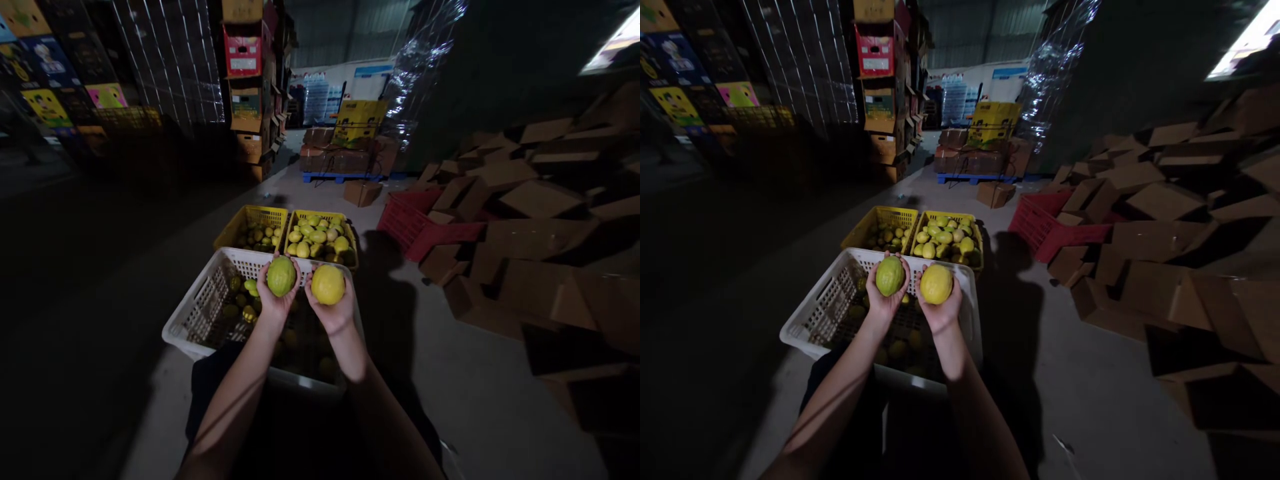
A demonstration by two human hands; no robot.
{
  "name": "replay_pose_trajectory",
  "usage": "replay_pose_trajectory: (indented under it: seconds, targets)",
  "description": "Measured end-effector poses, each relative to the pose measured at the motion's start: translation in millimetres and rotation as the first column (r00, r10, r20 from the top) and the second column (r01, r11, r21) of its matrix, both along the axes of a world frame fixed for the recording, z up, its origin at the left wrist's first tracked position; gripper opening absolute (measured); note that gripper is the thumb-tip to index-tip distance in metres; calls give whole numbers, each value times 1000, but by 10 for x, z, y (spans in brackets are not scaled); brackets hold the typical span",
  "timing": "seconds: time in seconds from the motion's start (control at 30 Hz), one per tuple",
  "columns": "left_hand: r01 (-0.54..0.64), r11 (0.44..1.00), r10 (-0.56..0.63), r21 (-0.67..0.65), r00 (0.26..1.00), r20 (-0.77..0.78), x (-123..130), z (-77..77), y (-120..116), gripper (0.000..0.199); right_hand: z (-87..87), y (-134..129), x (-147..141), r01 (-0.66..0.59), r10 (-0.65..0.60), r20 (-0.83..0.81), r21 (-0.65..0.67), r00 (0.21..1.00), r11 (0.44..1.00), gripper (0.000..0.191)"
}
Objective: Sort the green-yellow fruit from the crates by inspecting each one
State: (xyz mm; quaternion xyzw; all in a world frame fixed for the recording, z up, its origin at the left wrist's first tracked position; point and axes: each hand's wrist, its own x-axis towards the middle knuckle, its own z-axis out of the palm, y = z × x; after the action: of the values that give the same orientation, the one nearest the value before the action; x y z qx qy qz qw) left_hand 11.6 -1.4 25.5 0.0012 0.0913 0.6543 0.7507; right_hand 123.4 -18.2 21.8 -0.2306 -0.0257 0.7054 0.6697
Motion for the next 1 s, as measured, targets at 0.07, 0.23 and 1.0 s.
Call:
replay_pose_trajectory:
  seconds: [0.07,0.23,1.0]
  targets:
    - [-14,1000,15,11,998,-61,10,11,-17,23,4,-9,1,-13,12,33,42,999,999,20]
    - [-19,999,23,48,996,-85,36,46,-58,21,61,-44,-21,-57,51,84,72,995,996,22]
    - [338,913,-278,230,925,-258,-35,-562,100,69,167,-284,126,-493,302,410,520,860,698,33]
